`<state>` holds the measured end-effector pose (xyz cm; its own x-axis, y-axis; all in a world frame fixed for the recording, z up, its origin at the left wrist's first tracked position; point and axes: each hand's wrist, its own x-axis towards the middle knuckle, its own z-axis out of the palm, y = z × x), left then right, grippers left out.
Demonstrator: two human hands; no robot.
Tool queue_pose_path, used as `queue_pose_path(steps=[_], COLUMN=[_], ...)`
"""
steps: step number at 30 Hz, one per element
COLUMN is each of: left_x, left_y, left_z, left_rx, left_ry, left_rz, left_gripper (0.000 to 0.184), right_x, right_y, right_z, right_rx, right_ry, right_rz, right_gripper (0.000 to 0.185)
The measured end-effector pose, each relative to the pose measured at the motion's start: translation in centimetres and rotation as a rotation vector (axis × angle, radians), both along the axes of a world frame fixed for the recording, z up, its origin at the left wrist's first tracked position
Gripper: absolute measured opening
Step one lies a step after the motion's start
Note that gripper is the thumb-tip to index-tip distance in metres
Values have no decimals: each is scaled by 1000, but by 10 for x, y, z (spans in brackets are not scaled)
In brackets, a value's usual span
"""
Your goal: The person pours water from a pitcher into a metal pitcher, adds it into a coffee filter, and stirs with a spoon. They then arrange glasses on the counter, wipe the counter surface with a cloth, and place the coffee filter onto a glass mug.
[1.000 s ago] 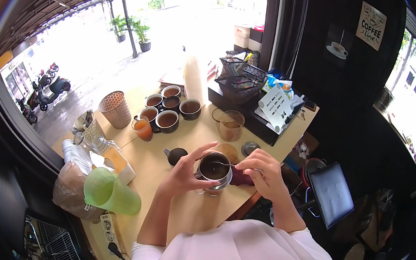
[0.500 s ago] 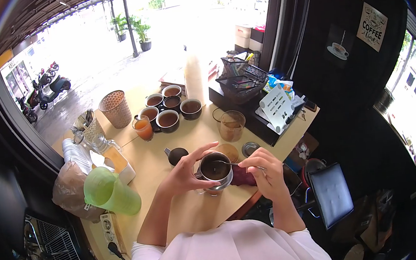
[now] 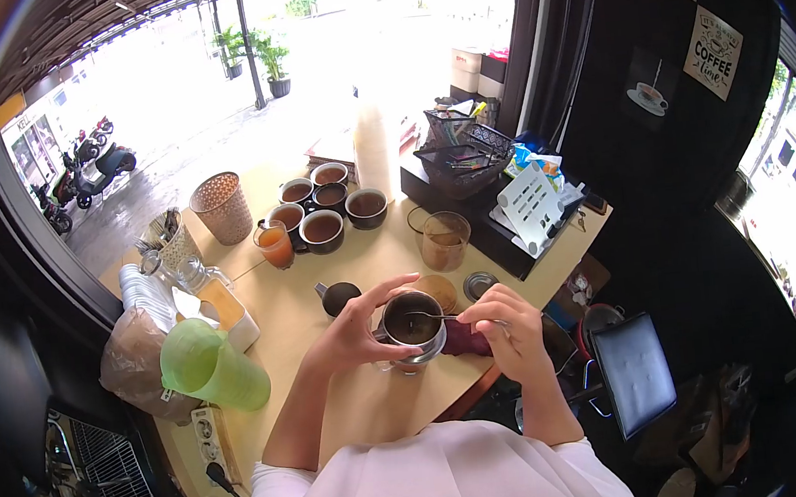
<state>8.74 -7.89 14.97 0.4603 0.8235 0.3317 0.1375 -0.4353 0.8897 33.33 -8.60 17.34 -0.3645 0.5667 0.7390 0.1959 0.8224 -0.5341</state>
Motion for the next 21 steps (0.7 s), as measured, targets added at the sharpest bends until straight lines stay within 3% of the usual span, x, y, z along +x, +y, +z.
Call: queue_pose_path(steps=[21], left_x=[0], left_y=[2], left_z=[-5], left_rx=[-24], left_ry=[-47], left_rz=[5], left_gripper=[92], right_x=[0], right_y=[1], right_z=[-2], right_rx=[37], right_ry=[-4], right_rz=[-17], right_gripper=[8])
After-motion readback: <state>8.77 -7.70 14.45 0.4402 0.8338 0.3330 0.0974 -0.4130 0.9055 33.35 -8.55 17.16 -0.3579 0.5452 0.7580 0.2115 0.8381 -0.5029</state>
